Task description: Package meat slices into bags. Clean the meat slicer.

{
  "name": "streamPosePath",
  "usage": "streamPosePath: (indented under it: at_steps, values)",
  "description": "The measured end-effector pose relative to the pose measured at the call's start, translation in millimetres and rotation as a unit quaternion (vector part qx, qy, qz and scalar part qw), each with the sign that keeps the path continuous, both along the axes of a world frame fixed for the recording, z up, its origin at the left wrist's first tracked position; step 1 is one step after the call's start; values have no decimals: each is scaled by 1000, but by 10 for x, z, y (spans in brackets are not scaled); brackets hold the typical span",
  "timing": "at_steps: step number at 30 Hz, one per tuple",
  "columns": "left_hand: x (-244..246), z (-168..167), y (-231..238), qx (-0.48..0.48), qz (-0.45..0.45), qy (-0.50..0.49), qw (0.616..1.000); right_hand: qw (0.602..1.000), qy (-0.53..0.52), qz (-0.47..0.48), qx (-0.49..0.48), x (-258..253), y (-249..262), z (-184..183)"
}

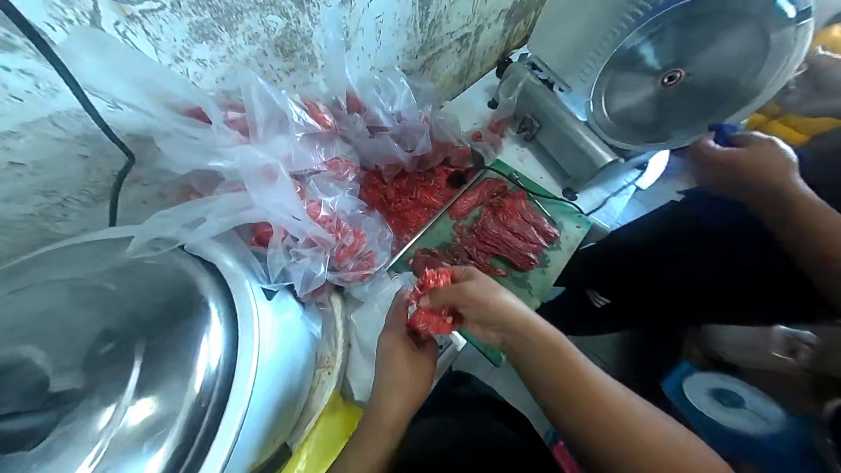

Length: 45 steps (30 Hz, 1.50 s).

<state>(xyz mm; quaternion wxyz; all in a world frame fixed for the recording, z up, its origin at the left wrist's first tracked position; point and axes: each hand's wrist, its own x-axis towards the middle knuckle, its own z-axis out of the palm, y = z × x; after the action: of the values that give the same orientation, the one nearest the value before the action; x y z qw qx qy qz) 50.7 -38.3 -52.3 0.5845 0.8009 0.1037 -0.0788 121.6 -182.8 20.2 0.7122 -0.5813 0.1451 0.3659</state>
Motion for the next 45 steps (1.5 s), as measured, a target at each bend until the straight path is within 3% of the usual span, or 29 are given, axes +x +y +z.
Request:
streamPosePath:
  at_steps: [6,9,10,12,14,16,20,23,26,29,31,36,41,45]
  values:
    - [-152,-54,65,46,-59,16,997,998,45,-34,13,-338,70,-197]
    - [-182,-41,143,70,-78,-1,995,993,-30,88,-71,-406,33,-160]
    - [-186,-27,158,76,-80,-4,994,974,-83,153,-146,-408,30,-126]
    - [-209,24,172,77,-82,-5,994,888,-188,276,-316,-409,48,-14]
    - [-238,83,162,60,-81,6,995,805,-229,332,-434,-441,108,76]
    - [-246,146,142,40,-80,9,996,753,-245,347,-503,-480,154,120]
    - [-222,265,118,36,-89,2,995,707,-311,355,-527,-552,56,222]
    - [-218,397,88,12,-88,16,996,697,-488,229,-473,-572,-228,104]
    - [-205,437,33,4,-86,17,996,719,-504,153,-454,-393,-416,-8]
    - [-203,471,15,31,-82,30,996,786,-358,253,-436,-176,-413,-91]
    - [-255,568,33,37,-55,19,998,807,-327,301,-388,-119,-392,-146]
    - [-446,946,177,39,-10,-51,998,805,-468,222,-291,-176,-360,-16]
    - [-262,558,225,121,-20,81,989,792,-366,367,-322,47,-246,-259]
    - [-368,768,157,111,3,14,994,792,-442,303,-294,-56,-296,-168]
